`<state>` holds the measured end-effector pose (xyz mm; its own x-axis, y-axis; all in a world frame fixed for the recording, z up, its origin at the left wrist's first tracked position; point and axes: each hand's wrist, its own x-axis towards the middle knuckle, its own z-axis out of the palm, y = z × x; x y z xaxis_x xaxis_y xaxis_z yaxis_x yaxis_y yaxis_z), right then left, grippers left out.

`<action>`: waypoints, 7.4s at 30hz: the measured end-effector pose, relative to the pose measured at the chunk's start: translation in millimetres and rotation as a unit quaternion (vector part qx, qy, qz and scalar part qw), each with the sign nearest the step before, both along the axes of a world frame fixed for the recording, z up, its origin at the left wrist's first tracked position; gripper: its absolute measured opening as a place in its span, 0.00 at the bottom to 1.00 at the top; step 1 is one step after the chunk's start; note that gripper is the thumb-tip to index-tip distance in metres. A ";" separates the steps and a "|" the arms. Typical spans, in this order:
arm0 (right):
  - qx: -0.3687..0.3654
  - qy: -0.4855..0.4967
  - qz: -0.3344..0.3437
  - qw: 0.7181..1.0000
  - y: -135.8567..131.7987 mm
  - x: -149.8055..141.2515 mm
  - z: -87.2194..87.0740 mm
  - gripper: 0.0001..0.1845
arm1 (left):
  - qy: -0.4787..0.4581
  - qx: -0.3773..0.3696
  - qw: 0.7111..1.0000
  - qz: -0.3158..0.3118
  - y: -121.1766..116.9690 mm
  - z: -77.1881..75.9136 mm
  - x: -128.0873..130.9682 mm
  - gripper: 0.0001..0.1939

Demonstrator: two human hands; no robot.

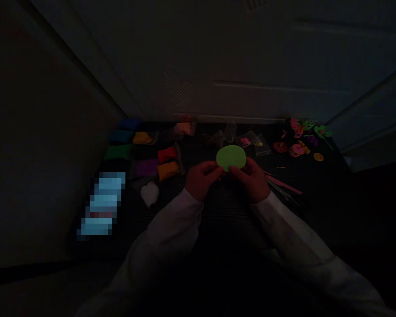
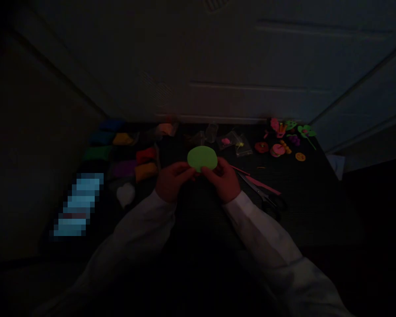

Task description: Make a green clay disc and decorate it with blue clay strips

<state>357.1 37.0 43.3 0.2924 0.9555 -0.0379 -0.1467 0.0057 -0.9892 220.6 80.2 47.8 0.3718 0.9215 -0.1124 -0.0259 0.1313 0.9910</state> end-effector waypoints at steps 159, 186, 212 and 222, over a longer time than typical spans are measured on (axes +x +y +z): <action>0.013 -0.182 0.034 0.983 -7.3 5.1 -5.9 0.09 | 0.118 0.113 0.987 0.000 -7.1 -4.2 1.6 0.11; -0.008 -0.065 0.052 0.997 -7.9 3.7 3.1 0.13 | -0.025 -0.077 0.996 0.029 2.0 -16.5 0.2 0.16; -0.027 -0.098 0.042 0.994 -6.8 7.0 0.8 0.11 | -0.115 -0.216 0.970 -0.009 -1.3 -5.0 5.5 0.13; 0.008 -0.143 0.030 0.989 -6.4 10.6 2.2 0.09 | -0.136 -0.248 0.958 -0.048 -4.0 -3.5 4.5 0.12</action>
<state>367.7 30.6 45.5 0.2325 0.9711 0.0537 0.1390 0.0215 -0.9901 225.0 76.2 44.2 0.5299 0.7400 -0.4143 -0.2378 0.5985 0.7650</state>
